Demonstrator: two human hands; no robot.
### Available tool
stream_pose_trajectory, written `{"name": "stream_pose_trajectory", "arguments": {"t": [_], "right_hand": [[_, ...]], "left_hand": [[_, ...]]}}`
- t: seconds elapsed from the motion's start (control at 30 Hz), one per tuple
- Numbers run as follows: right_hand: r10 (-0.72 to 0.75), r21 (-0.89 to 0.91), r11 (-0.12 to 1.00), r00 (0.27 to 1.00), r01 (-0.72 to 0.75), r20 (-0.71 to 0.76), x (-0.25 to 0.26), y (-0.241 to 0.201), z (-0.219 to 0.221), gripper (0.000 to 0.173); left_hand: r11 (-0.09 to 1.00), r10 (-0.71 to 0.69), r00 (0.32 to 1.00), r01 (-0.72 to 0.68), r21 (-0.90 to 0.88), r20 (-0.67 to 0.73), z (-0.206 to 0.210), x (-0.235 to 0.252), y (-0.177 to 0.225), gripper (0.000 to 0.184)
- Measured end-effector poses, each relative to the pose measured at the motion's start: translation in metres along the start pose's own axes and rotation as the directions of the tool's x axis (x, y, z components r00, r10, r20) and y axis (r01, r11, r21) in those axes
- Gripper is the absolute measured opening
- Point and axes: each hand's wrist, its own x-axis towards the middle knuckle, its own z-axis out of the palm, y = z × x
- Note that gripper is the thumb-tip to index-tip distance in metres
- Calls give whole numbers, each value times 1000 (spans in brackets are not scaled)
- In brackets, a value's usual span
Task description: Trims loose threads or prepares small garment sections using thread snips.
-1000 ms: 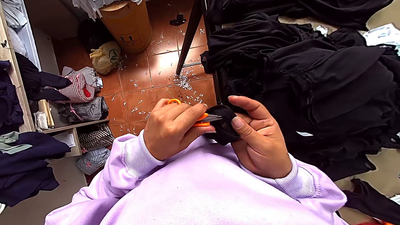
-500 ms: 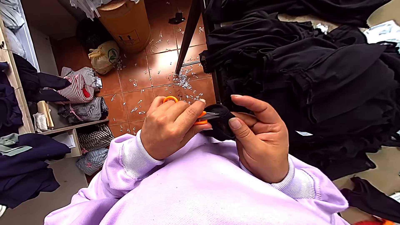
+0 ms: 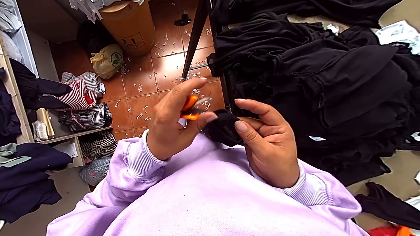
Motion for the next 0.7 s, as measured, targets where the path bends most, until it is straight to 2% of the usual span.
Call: {"name": "stream_pose_trajectory", "arguments": {"t": [0.03,0.07,0.1,0.17,0.23,0.3,0.33,0.43,0.53,0.6,0.7], "right_hand": [[17,7,1000,1000,-17,6,0,0,0,36],[34,16,999,999,-34,7,0,0,1,36],[51,24,998,999,-51,3,1,0,1,36],[91,48,995,996,-90,-24,1,1,2,36],[128,82,989,990,-124,-51,1,0,1,35],[148,128,982,988,-141,-51,-1,0,0,32],[151,143,979,988,-143,-45,0,0,0,30],[137,148,981,990,-129,-43,0,0,0,27],[105,112,989,993,-98,-55,0,-1,1,26],[83,101,992,996,-79,-40,-1,-1,1,27],[85,103,992,994,-77,-69,-1,-1,1,27]], "left_hand": [[994,-1,999,5,-105,33,3,2,2,44],[989,12,999,-5,-145,52,7,2,2,34],[995,37,998,-32,-99,47,9,2,2,19],[993,91,996,-89,79,-26,10,4,-3,9],[974,130,988,-111,199,-83,2,9,-9,9],[982,115,991,-102,161,-73,-5,12,-8,21],[989,112,993,-107,103,-46,-5,13,-4,22],[986,168,974,-166,-27,151,1,10,13,19],[979,201,950,-201,-22,238,16,2,19,22],[979,196,959,-202,7,206,21,-1,17,11],[987,155,984,-152,-47,83,16,3,15,10]]}}
